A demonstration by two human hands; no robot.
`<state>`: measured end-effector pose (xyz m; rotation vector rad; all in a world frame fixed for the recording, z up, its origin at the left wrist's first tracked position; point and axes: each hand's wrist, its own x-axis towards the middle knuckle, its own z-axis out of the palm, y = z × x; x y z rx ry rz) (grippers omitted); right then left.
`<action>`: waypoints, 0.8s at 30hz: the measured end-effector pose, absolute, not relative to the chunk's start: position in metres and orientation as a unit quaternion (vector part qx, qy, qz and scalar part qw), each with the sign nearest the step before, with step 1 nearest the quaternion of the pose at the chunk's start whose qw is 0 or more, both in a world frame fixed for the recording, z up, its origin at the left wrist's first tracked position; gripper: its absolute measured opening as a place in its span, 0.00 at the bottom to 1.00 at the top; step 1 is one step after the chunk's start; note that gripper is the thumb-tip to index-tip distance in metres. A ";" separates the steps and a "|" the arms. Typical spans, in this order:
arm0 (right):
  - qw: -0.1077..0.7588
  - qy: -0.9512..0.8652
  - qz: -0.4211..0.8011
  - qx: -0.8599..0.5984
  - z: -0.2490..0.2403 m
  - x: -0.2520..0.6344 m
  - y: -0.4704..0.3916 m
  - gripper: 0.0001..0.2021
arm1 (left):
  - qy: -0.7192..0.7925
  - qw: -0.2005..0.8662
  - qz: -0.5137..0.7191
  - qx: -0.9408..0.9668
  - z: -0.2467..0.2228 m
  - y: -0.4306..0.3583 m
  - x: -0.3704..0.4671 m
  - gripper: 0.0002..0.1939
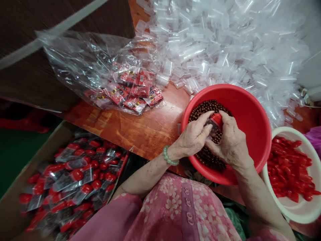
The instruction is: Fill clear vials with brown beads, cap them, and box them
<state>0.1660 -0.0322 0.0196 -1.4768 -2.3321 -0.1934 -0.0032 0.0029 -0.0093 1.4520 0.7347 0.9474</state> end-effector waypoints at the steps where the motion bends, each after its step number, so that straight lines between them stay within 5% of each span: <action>1: 0.177 -0.826 -0.087 -0.528 0.019 0.164 -0.032 0.38 | 0.318 0.584 0.405 0.628 -0.010 0.003 -0.003 0.26; 12: 0.165 -0.834 -0.179 -0.495 0.016 0.171 -0.028 0.37 | 0.306 0.589 0.372 0.649 -0.007 0.005 0.001 0.30; 24: 0.177 -0.849 -0.119 -0.484 0.017 0.175 -0.027 0.33 | 0.325 0.598 0.363 0.636 -0.006 0.003 0.002 0.32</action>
